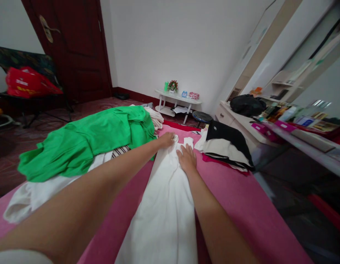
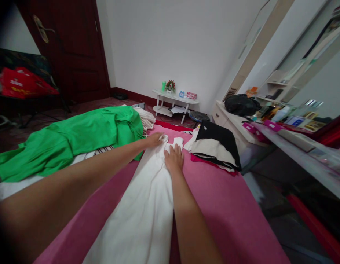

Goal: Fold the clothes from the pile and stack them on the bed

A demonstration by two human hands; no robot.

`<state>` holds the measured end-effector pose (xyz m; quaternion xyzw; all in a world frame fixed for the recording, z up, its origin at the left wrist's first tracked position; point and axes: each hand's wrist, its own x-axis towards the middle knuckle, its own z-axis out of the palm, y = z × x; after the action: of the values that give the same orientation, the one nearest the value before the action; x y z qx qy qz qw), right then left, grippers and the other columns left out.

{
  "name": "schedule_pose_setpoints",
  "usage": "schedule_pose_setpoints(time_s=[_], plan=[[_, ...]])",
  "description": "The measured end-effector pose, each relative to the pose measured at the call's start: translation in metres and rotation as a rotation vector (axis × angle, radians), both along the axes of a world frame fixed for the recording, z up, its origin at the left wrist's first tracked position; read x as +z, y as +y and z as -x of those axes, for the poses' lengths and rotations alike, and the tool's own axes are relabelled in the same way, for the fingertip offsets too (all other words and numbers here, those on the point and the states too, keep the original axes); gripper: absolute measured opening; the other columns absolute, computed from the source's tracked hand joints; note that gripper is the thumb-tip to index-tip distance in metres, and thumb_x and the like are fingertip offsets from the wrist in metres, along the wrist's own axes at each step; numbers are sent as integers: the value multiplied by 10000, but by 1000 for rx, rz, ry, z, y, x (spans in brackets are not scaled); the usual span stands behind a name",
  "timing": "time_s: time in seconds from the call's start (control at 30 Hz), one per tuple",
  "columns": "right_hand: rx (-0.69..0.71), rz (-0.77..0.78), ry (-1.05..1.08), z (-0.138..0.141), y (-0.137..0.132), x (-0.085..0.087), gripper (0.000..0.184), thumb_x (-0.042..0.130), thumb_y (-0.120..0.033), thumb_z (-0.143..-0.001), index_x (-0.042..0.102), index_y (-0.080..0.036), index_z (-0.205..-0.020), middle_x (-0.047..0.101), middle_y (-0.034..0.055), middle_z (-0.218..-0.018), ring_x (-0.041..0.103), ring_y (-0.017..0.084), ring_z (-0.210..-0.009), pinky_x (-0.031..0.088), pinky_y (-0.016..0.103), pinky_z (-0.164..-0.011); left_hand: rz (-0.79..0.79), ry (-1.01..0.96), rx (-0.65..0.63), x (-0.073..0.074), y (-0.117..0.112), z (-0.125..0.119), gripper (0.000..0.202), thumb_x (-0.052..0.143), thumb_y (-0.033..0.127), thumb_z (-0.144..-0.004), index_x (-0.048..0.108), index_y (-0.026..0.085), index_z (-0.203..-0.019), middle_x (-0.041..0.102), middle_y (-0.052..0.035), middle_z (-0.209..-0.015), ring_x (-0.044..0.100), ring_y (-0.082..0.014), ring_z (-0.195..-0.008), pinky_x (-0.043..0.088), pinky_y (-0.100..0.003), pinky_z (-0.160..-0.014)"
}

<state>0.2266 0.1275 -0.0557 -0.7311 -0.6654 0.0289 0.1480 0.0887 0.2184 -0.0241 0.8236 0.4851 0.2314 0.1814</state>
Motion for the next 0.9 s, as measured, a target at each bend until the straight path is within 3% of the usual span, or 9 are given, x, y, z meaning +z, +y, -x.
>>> schedule_pose_setpoints(time_s=[0.07,0.17,0.27,0.4,0.57,0.67,0.8,0.9], plan=[[1,24,-2,1,1,0,549,278,-477,-956,362,-222,-1434,209,84,-1552,150,243,-1423,142,455,-1124,-25,13,-47,-1,-24,6,457,579,207,-870,469,172,-1312,445,-133,-1380,420,-269,-1277,369,-425,-1052],[10,62,20,1,3,0,587,259,-500,-954,278,-223,-1471,153,82,-1566,99,252,-1433,120,485,-1127,-63,19,-194,-5,-79,18,564,542,157,-854,379,151,-1393,337,-134,-1477,245,-245,-1398,255,-367,-1133],[38,97,73,-2,1,2,640,233,-536,-949,201,-201,-1493,103,79,-1573,55,260,-1439,101,507,-1130,-92,8,-373,-12,-138,39,569,473,153,-875,331,107,-1424,284,-162,-1503,208,-224,-1416,237,-349,-1143],[86,92,122,-7,-14,4,655,210,-542,-952,146,-192,-1502,87,79,-1574,38,252,-1442,82,506,-1138,-71,-26,-410,-20,-192,79,528,425,154,-902,360,177,-1425,259,-115,-1528,265,-201,-1398,255,-342,-1139],[211,65,196,-14,-62,2,640,233,-487,-958,101,-184,-1506,60,87,-1573,42,218,-1444,72,501,-1147,39,-1,-445,-15,-220,124,529,406,84,-878,477,303,-1354,340,-19,-1503,359,-176,-1354,312,-312,-1105],[365,42,256,-24,-104,-2,595,288,-403,-947,197,-184,-1492,152,70,-1561,105,193,-1439,102,483,-1158,73,42,-494,-3,-232,141,594,405,45,-855,473,361,-1353,349,16,-1498,399,-179,-1329,335,-299,-1087],[547,-10,367,-42,-163,-3,481,286,-252,-935,444,-226,-1388,339,41,-1499,252,162,-1402,203,430,-1158,34,93,-529,10,-243,150,536,463,99,-867,495,351,-1339,410,-12,-1460,440,-199,-1297,346,-308,-1082],[686,29,327,-52,-203,7,500,303,-164,-916,450,-265,-1383,350,23,-1493,283,171,-1390,255,443,-1144,-34,119,-601,15,-243,148,556,527,106,-833,483,298,-1353,424,-62,-1446,441,-230,-1293,357,-340,-1080]])
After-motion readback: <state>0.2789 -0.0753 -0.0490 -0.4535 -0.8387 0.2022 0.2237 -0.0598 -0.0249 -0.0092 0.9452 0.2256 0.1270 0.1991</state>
